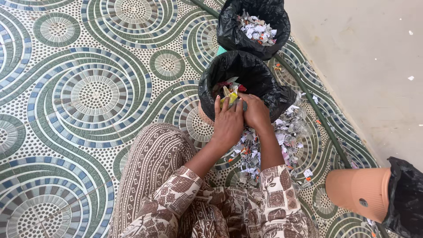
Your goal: The person sits on a patterned floor and sorts a pile of shredded paper and plastic wrappers by hand into black trash bags lining several buckets. The person repeatedly picks up handfuls of debris and places them into the bags, occasionally adjusting the bags or the buckets.
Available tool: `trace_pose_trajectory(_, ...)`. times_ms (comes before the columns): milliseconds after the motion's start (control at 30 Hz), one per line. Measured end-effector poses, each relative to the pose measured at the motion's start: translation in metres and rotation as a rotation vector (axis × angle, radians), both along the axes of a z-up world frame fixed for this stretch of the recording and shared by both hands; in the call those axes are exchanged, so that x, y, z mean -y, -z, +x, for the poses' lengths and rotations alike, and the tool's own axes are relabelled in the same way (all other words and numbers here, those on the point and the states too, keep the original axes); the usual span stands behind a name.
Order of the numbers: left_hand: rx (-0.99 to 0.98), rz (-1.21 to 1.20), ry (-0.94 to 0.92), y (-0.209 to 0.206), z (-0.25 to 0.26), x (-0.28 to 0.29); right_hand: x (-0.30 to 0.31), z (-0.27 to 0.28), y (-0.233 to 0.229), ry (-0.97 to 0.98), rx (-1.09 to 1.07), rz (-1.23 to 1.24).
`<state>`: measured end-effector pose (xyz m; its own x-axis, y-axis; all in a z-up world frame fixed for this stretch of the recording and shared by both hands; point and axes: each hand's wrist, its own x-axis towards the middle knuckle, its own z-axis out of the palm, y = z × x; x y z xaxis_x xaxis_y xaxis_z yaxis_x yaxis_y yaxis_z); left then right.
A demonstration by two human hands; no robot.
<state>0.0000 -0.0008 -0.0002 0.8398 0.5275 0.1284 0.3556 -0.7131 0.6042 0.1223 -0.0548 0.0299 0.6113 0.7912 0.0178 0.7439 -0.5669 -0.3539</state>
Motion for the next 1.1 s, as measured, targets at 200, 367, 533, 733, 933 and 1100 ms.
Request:
trace_pose_trajectory(200, 0.346, 0.117, -0.136, -0.01, -0.005, -0.007, 0.012, -0.013, -0.021, -0.116, 0.176, 0.388)
trace_pose_trajectory(367, 0.559, -0.057, 0.049, -0.027, -0.021, -0.005, 0.131, 0.007, 0.001, 0.147, 0.184, 0.536)
trace_pose_trajectory(533, 0.733, -0.241, 0.362, -0.037, -0.025, 0.031, 0.307, 0.054, 0.05, 0.497, 0.146, 0.035)
trace_pose_trajectory(733, 0.519, -0.192, 0.712, 0.003, -0.013, 0.091, 0.428, 0.051, 0.119, 0.877, -0.362, -0.389)
trace_pose_trajectory(933, 0.361, -0.079, 0.876, 0.047, -0.006, 0.118, 0.414, 0.05, 0.148, 1.059, -0.719, -0.446)
trace_pose_trajectory(1100, 0.407, -0.064, 0.81, 0.051, -0.005, 0.112, 0.407, 0.064, 0.15, 0.765, -0.533, -0.756)
